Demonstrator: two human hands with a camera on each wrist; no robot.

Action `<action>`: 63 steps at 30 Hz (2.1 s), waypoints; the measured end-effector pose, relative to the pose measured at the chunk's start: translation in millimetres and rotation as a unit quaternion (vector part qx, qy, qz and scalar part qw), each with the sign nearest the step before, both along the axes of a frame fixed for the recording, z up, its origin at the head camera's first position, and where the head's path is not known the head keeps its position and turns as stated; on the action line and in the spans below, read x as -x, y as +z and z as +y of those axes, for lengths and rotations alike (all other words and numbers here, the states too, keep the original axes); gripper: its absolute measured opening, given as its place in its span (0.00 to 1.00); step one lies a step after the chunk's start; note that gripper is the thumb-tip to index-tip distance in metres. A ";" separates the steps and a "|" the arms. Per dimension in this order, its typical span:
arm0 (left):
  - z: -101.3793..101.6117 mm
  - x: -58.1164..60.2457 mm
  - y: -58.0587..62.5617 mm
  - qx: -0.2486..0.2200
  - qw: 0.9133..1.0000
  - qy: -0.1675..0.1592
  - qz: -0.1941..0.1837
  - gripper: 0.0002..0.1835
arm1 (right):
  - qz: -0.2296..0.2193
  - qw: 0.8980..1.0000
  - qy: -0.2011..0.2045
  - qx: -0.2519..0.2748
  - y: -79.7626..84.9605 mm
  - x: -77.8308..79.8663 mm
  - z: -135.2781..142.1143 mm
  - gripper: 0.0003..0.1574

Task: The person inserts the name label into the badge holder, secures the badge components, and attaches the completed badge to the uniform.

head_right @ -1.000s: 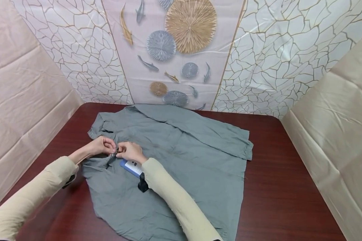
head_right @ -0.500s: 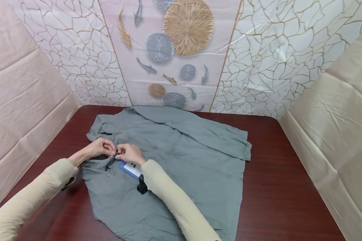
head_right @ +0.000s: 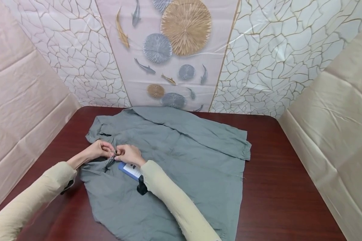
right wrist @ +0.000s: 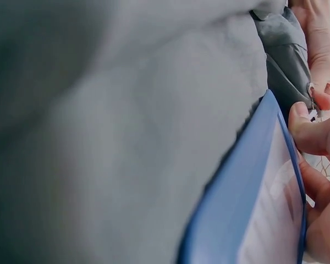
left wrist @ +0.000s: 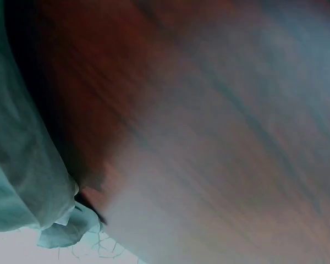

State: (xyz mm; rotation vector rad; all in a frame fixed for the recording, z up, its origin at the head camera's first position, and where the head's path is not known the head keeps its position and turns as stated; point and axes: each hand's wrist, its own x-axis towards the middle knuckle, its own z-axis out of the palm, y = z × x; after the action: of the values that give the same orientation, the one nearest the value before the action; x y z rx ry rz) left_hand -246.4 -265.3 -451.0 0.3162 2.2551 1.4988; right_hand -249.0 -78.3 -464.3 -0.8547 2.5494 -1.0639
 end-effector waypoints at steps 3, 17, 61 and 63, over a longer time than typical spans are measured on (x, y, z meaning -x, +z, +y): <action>-1.6 0.0 -0.6 -0.005 1.000 -0.001 -0.015 0.04 | -0.003 1.000 -0.002 -0.001 -0.6 -1.1 -0.3 0.14; -1.7 1.4 6.2 0.006 0.998 -0.021 -0.053 0.04 | 0.008 1.000 -0.003 -0.011 -2.5 -1.2 -1.5 0.15; -31.4 -33.0 -0.5 0.282 0.915 -0.073 0.279 0.33 | 0.085 0.986 0.072 -0.125 22.6 4.8 9.0 0.16; -33.1 -34.1 -0.2 0.298 0.913 -0.079 0.268 0.35 | 0.127 0.977 0.091 -0.144 21.4 7.4 10.9 0.17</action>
State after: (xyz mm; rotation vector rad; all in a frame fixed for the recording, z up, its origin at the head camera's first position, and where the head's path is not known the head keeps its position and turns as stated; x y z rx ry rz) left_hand -212.3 -298.4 -451.2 0.7626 2.8836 0.6194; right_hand -256.4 -67.4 -442.9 -1.1754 2.6716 -0.5429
